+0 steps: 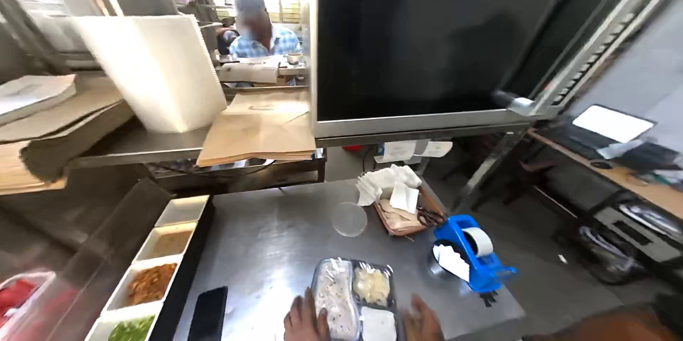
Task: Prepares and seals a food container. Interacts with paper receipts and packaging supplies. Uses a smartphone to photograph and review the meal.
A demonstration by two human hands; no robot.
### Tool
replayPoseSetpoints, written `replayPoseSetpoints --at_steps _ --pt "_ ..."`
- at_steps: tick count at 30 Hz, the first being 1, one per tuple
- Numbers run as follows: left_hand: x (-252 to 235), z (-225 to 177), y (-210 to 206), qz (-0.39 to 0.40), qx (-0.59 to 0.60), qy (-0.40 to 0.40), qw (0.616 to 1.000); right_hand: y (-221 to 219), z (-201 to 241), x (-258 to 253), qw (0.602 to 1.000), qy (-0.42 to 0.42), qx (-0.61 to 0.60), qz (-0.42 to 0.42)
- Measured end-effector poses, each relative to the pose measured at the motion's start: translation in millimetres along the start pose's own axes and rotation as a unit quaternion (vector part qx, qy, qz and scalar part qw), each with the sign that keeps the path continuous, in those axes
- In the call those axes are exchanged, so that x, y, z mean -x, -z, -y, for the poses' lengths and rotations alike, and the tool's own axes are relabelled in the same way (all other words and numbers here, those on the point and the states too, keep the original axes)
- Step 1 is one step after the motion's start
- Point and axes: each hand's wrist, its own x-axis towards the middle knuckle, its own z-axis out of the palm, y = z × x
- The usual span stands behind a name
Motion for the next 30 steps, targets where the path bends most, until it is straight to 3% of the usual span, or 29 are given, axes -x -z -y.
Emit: replayPoseSetpoints --at_steps 3,5,7,10,15,22,30 --pt "-22 4 36 -0.068 0.044 -0.091 0.993 44 113 -81 0.980 0.163 -0.083 -0.075" --pt "-28 7 54 -0.058 0.100 -0.125 0.985 67 193 -133 0.961 0.227 -0.145 -0.059" --pt "-28 6 68 -0.029 0.132 -0.136 0.981 70 250 -179 0.951 0.237 -0.196 -0.016" --pt "-22 3 84 0.015 0.150 -0.149 0.977 65 297 -218 0.942 0.210 -0.261 0.003" --pt "-9 -9 104 0.045 0.177 -0.089 0.979 78 298 -226 0.938 0.194 -0.284 0.051" --pt "-34 -44 106 0.032 0.184 -0.055 0.981 82 290 -236 0.932 0.198 -0.288 0.099" --pt "-64 -98 98 0.036 0.208 -0.089 0.973 86 289 -238 0.917 0.198 -0.315 0.142"
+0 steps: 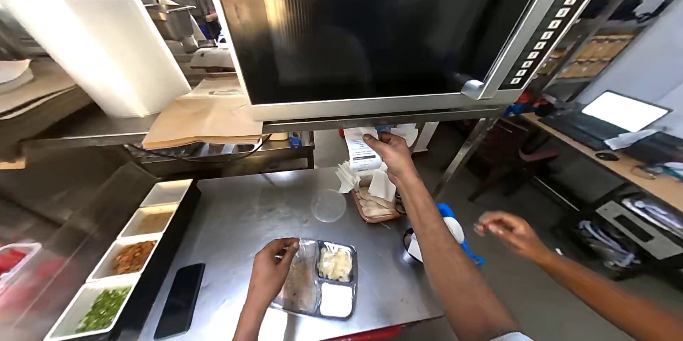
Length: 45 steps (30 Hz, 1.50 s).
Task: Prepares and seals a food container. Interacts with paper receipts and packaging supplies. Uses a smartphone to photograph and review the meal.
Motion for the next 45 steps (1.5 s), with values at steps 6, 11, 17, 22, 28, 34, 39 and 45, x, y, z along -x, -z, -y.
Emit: replayPoseSetpoints --at_steps 6,11,17,22,28,34,39,45 --pt "-36 -40 -3 0.033 0.085 0.004 0.996 4 0 -2 1.000 -0.007 0.006 0.012" --pt "-99 -131 -1 0.044 0.171 -0.032 0.984 3 0 -2 1.000 -0.005 0.011 0.006" --pt "-160 -220 -19 0.082 0.278 -0.018 0.957 4 0 -2 1.000 -0.011 0.007 0.006" --pt "-178 -240 -48 0.017 0.308 0.025 0.951 2 0 -1 1.000 -0.008 0.007 0.000" --pt "-141 -261 -34 -0.027 0.299 0.008 0.954 20 1 69 0.999 -0.049 -0.011 -0.014" --pt "-124 -203 -36 0.065 0.303 0.013 0.951 57 -150 185 0.946 -0.309 0.064 -0.067" --pt "-152 -228 -31 0.138 0.277 0.023 0.951 58 -151 184 0.958 -0.259 0.071 -0.098" --pt "-155 -273 -45 -0.003 0.395 0.017 0.919 60 -147 182 0.966 -0.241 0.051 -0.076"
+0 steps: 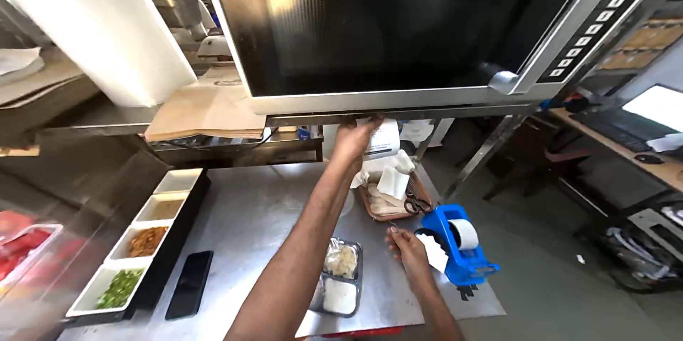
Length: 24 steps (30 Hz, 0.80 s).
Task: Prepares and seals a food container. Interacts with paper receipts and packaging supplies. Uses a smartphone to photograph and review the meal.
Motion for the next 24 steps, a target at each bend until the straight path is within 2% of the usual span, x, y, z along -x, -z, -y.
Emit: replayPoseSetpoints --at_steps 2,5,7,9,10,11,13,14,16,20,24 --pt "14 -15 -11 -0.007 0.004 0.018 1.000 0 -1 6 1.000 -0.005 0.001 0.007" --pt "38 -40 -31 0.132 -0.039 -0.056 0.989 -6 -16 13 0.997 -0.021 0.067 0.030" --pt "52 -34 -35 0.219 -0.073 -0.123 0.965 1 -49 24 0.989 -0.021 0.140 0.039" --pt "67 -16 -7 0.263 -0.106 -0.178 0.942 -1 -74 24 0.976 -0.003 0.207 0.066" --pt "84 3 21 0.261 -0.115 -0.172 0.943 -3 -86 30 0.970 -0.025 0.229 0.084" --pt "107 28 54 0.236 -0.121 -0.128 0.956 -9 -98 38 0.966 -0.068 0.229 0.104" --pt "162 92 125 0.136 -0.120 0.005 0.983 -28 -119 53 0.966 -0.165 0.151 0.133" --pt "187 126 158 0.088 -0.116 0.072 0.987 -42 -127 55 0.970 -0.176 0.114 0.122" --pt "232 183 209 0.024 -0.098 0.169 0.980 -60 -132 49 0.981 -0.132 0.113 0.091" --pt "280 246 253 -0.035 -0.057 0.235 0.970 -88 -109 20 0.974 -0.071 0.183 0.111" --pt "259 291 252 -0.103 -0.101 0.269 0.952 -118 -79 -11 0.964 -0.079 0.208 0.144"
